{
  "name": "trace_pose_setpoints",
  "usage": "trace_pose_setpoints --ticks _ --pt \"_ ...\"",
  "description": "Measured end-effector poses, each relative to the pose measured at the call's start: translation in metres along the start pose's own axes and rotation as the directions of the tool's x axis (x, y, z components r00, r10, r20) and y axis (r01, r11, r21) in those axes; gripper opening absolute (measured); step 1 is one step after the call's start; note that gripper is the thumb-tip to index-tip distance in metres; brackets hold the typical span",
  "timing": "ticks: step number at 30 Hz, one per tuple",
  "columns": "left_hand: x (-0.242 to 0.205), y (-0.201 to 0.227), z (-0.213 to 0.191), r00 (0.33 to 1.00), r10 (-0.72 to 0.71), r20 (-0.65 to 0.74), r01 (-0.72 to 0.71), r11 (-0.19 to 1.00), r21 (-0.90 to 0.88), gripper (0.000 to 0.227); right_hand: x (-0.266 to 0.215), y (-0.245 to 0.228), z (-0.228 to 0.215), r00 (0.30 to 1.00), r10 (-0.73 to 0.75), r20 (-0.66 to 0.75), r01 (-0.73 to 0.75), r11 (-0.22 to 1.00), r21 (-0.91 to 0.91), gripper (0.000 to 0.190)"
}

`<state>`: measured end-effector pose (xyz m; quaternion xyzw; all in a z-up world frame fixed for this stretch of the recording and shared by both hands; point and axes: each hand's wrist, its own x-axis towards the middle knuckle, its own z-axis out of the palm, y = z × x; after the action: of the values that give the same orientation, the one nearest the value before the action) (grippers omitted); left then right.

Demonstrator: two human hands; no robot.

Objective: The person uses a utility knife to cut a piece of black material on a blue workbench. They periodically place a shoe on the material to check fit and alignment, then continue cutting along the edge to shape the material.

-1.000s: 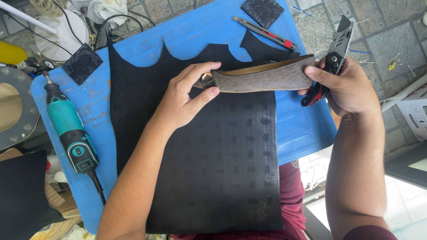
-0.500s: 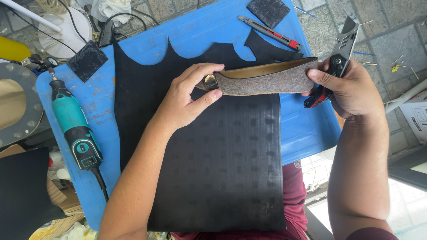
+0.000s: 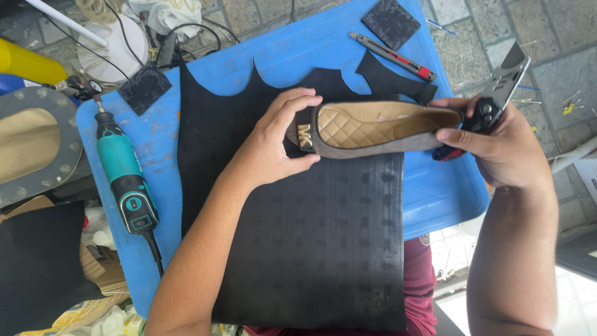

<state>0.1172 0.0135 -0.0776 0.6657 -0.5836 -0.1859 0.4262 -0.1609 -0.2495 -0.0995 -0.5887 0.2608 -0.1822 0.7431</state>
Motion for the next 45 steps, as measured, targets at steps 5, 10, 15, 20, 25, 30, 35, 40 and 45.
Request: trace_pose_setpoints --ticks 5,10,15,20,25,30,35,40,45 --pt "0.009 -0.006 -0.006 0.991 -0.101 0.086 0.071 0.952 0.298 0.104 -0.007 0.001 -0.001 0.999 0.049 0.007 -0.050 0.989 0.141 0.028" --pt "0.018 -0.012 -0.006 0.995 -0.070 0.074 0.043 0.947 0.318 0.121 -0.015 -0.002 0.004 0.998 0.044 -0.042 -0.039 0.993 0.114 0.028" --pt "0.018 -0.013 -0.005 0.997 -0.018 0.071 -0.006 0.946 0.325 0.098 -0.020 -0.007 0.009 0.998 0.007 -0.063 0.002 0.991 0.135 0.030" --pt "0.007 -0.006 -0.008 0.998 -0.022 0.060 0.010 0.982 0.189 0.079 -0.017 -0.007 0.007 0.998 -0.045 -0.036 0.051 0.982 0.183 0.023" --pt "-0.018 -0.001 -0.019 0.995 -0.048 -0.084 0.060 0.987 0.152 0.071 -0.017 0.002 -0.005 0.997 -0.060 -0.042 0.069 0.966 0.251 0.027" --pt "-0.023 -0.029 -0.043 0.983 -0.005 -0.186 0.098 0.864 0.494 0.059 -0.019 0.014 -0.041 0.995 -0.031 -0.100 0.060 0.949 0.311 0.024" --pt "0.001 -0.043 -0.029 0.975 -0.040 -0.217 0.168 0.772 0.613 0.099 -0.014 0.037 -0.087 0.989 -0.112 -0.096 0.143 0.890 0.434 0.022" --pt "0.014 -0.039 -0.039 0.964 -0.197 -0.177 0.263 0.637 0.724 0.114 -0.008 0.034 -0.094 0.986 -0.169 -0.019 0.150 0.813 0.562 0.013" --pt "0.020 -0.042 -0.064 0.965 -0.053 -0.257 0.174 0.862 0.476 0.075 0.007 0.009 -0.046 0.993 -0.025 -0.112 0.089 0.780 0.619 0.044"
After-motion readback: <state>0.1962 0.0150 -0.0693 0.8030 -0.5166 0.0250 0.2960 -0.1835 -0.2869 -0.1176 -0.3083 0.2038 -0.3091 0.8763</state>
